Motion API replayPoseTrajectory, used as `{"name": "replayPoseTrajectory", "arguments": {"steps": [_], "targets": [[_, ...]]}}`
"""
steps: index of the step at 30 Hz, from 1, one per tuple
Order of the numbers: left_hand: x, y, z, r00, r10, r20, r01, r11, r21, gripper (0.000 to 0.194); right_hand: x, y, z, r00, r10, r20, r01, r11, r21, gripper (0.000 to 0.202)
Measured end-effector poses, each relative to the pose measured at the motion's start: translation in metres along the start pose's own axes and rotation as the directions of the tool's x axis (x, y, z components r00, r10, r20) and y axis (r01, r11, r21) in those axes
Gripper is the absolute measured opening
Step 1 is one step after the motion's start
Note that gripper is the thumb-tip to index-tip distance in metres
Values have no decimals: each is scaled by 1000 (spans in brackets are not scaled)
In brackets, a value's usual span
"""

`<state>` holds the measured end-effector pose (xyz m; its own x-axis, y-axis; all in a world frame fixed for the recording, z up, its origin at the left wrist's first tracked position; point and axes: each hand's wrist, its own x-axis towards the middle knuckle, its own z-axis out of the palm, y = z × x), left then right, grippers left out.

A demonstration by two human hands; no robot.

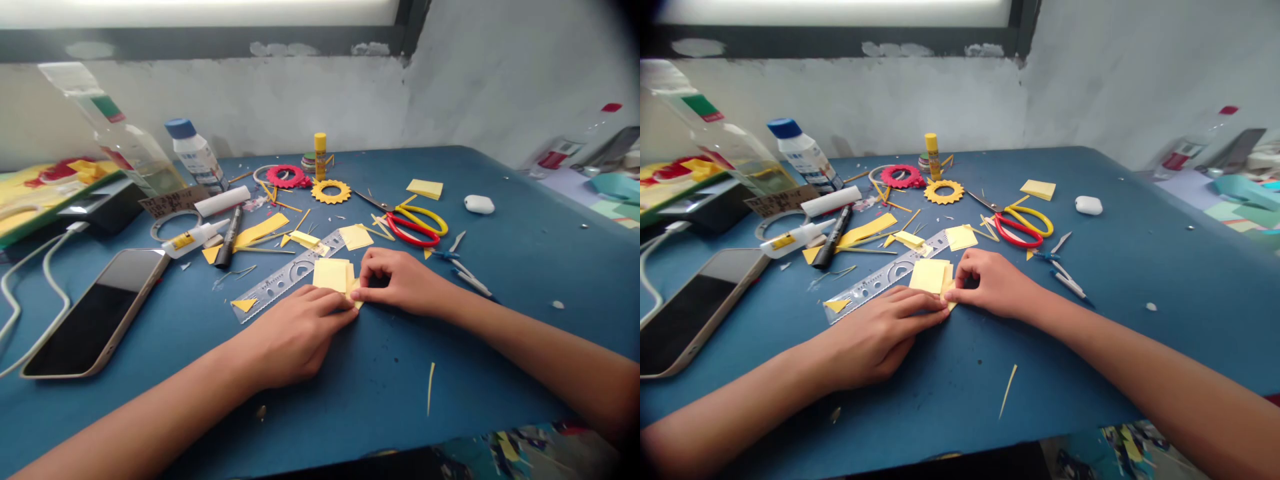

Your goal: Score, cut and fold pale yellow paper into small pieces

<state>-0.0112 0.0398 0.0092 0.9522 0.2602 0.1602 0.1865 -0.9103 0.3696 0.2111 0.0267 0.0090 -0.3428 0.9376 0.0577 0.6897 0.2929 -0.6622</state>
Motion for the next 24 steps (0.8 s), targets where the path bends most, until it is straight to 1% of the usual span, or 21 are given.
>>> {"name": "replayPoseTrajectory", "arguments": {"steps": [5,8,13,17,21,23,24], "targets": [[0,6,6,999,4,-35,-1,997,76,42,-1,4,-5,1000,-8,25,8,1000,-15,17],[0,9,6,999,-8,-54,12,998,68,41,-1,6,-7,999,-18,37,18,1000,6,17],[2,11,4,999,-50,-16,50,998,35,42,-1,6,-6,999,-11,32,11,1000,3,18],[3,10,3,998,-51,22,50,997,65,48,0,5,-5,999,-6,36,6,1000,0,19],[3,10,4,999,-47,22,45,995,94,49,2,7,-5,999,-3,34,4,1000,-3,19],[4,11,4,998,-58,10,56,994,99,48,0,8,-5,999,-35,5,35,999,-24,18],[5,12,4,998,-63,3,63,993,102,47,-3,8,-5,997,-75,-16,74,996,-47,16]]}}
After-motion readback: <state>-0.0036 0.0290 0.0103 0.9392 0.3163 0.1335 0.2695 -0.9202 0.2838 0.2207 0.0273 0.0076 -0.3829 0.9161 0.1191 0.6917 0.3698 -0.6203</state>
